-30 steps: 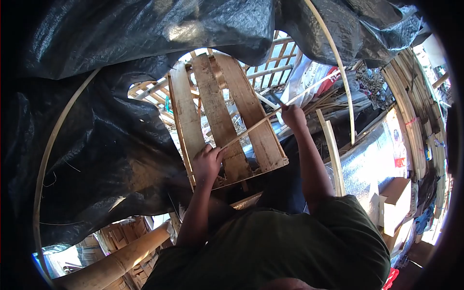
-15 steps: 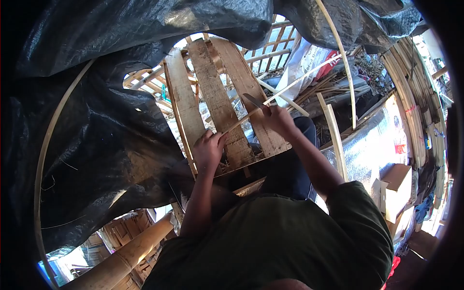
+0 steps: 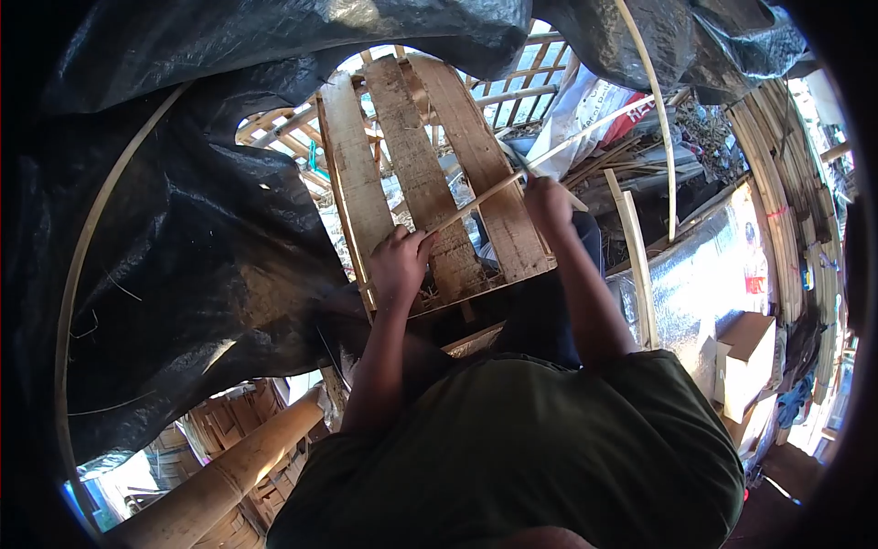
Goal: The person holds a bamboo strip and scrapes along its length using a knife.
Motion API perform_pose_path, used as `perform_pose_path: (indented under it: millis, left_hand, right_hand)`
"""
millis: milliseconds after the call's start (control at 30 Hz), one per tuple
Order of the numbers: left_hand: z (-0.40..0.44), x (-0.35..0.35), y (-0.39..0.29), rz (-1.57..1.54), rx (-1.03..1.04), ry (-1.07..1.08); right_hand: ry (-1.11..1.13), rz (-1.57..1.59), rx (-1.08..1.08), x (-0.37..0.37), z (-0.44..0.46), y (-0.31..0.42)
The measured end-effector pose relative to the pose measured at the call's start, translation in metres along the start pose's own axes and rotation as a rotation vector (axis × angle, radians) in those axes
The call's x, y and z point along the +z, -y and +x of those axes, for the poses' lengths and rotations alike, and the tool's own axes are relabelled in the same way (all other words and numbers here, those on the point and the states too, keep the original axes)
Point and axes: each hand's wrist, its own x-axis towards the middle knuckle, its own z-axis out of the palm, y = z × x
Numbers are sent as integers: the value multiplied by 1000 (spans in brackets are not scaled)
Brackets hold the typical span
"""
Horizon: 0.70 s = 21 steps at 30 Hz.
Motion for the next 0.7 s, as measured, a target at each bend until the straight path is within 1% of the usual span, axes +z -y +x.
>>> perform_pose_path:
  millis: [67, 200, 233, 267, 333, 367, 400, 467, 500, 533, 600, 633, 667, 700]
  left_hand:
    - [-1, -3, 0, 9, 5, 14]
    - [-1, -1, 3, -10, 25, 6]
    - [1, 0, 3, -21, 20, -5]
    - [0, 1, 1, -33, 11, -14]
    - [0, -1, 0, -22, -5, -8]
    - [0, -3, 0, -3, -10, 5]
    - [0, -2, -1, -3, -6, 9]
    - [-2, 1, 2, -4, 24, -20]
    - [-2, 2, 2, -2, 21, -23]
    - [-2, 2, 3, -10, 12, -19]
    - [1, 2, 3, -15, 4, -24]
    - [0, 1, 3, -7, 13, -25]
    - [-2, 0, 3, -1, 22, -22]
    - [-3, 0, 3, -2, 23, -19]
  right_hand:
    - [-6, 34, -57, -4, -37, 36]
    - [181, 23, -220, -12, 9, -10]
    - [128, -33, -194, -18, 17, -11]
    - [94, -1, -90, -19, 20, -12]
    - [28, 13, -233, 3, -7, 8]
    - [-215, 120, -325, 22, -15, 5]
    - [-54, 97, -244, 25, -1, -9]
    - [130, -279, -584, 0, 21, -25]
    - [128, -41, -117, -1, 32, -27]
    - [90, 0, 42, -13, 25, -12]
    - [-217, 92, -296, 28, -8, 1]
    - [-153, 78, -245, 8, -23, 16]
    - [-12, 25, -209, 7, -9, 3]
    - [62, -42, -262, 0, 7, -15]
